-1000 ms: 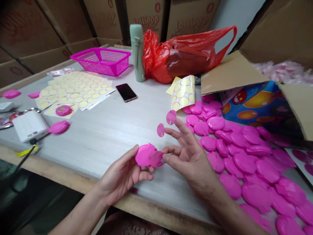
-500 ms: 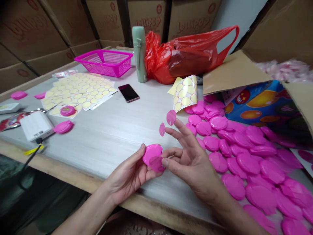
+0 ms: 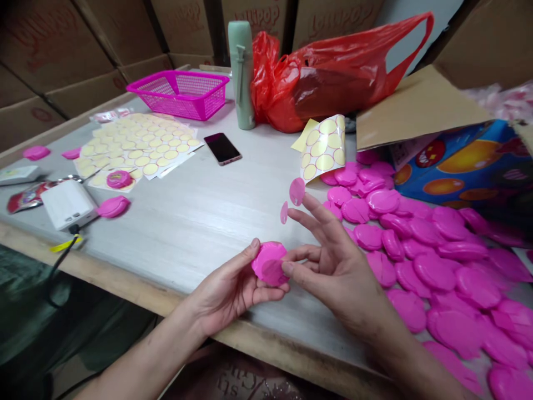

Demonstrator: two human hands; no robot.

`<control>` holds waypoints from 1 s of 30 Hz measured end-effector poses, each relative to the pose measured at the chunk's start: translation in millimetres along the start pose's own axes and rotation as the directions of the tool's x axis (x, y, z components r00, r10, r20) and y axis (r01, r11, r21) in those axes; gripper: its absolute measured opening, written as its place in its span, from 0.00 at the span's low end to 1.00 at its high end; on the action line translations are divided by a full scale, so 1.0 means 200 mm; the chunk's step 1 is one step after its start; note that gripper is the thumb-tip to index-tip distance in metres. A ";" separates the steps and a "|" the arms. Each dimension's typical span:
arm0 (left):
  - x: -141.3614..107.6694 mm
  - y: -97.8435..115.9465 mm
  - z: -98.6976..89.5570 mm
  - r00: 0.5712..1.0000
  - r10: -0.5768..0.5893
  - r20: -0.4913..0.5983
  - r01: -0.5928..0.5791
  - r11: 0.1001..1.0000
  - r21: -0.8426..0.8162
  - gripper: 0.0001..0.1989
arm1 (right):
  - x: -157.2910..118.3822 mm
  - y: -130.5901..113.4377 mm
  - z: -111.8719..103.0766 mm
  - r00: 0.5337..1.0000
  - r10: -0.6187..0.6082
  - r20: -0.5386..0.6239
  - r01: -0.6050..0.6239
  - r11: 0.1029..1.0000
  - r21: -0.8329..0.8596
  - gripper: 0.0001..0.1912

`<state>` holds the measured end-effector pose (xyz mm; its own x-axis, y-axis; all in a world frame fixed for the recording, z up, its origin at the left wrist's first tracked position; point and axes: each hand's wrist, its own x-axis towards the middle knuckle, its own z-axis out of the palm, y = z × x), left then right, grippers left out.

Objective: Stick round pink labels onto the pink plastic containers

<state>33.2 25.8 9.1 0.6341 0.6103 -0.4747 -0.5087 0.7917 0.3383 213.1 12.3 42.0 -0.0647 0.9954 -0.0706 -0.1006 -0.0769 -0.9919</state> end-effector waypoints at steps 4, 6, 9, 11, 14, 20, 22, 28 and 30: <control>0.00 -0.01 -0.02 0.999 -0.003 0.038 0.003 1.000 0.008 0.21 | 0.00 0.00 0.01 0.999 0.033 -0.030 -0.032 0.999 0.024 0.45; 0.00 -0.01 -0.02 0.999 -0.009 0.051 0.008 1.000 0.017 0.22 | 0.01 0.00 0.01 0.999 0.025 -0.042 -0.025 0.999 0.023 0.45; 0.00 -0.01 -0.02 0.998 -0.012 0.057 0.011 1.000 0.017 0.22 | 0.01 0.01 0.01 0.998 0.013 -0.063 -0.011 1.000 0.025 0.45; 0.00 -0.01 -0.02 0.998 -0.006 0.063 0.006 1.000 0.005 0.22 | 0.01 0.02 0.01 0.996 0.021 -0.081 -0.018 0.999 0.043 0.44; 0.01 -0.01 -0.02 0.997 0.010 0.081 -0.010 1.000 -0.009 0.22 | 0.01 0.03 0.02 0.993 0.048 -0.104 -0.040 0.997 0.071 0.44; 0.01 -0.02 0.00 0.995 0.034 0.093 -0.033 0.999 -0.006 0.25 | 0.01 0.05 0.04 0.989 0.080 -0.128 -0.064 0.991 0.120 0.45; 0.01 -0.02 0.01 0.996 0.042 0.081 -0.042 0.999 0.003 0.25 | 0.01 0.05 0.05 0.987 0.071 -0.142 -0.053 0.991 0.124 0.44; 0.01 -0.03 0.01 0.995 0.066 0.068 -0.067 0.998 0.011 0.24 | 0.01 0.06 0.06 0.984 0.055 -0.167 -0.037 0.993 0.109 0.43; 0.01 -0.03 0.01 0.995 0.068 0.073 -0.068 0.998 0.007 0.24 | 0.01 0.06 0.06 0.984 0.052 -0.170 -0.035 0.994 0.101 0.43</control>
<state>38.5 22.0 6.7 0.6389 0.6629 -0.3903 -0.5469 0.7483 0.3755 200.0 13.5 30.7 0.1001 0.9852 -0.1389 -0.1983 -0.1171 -0.9731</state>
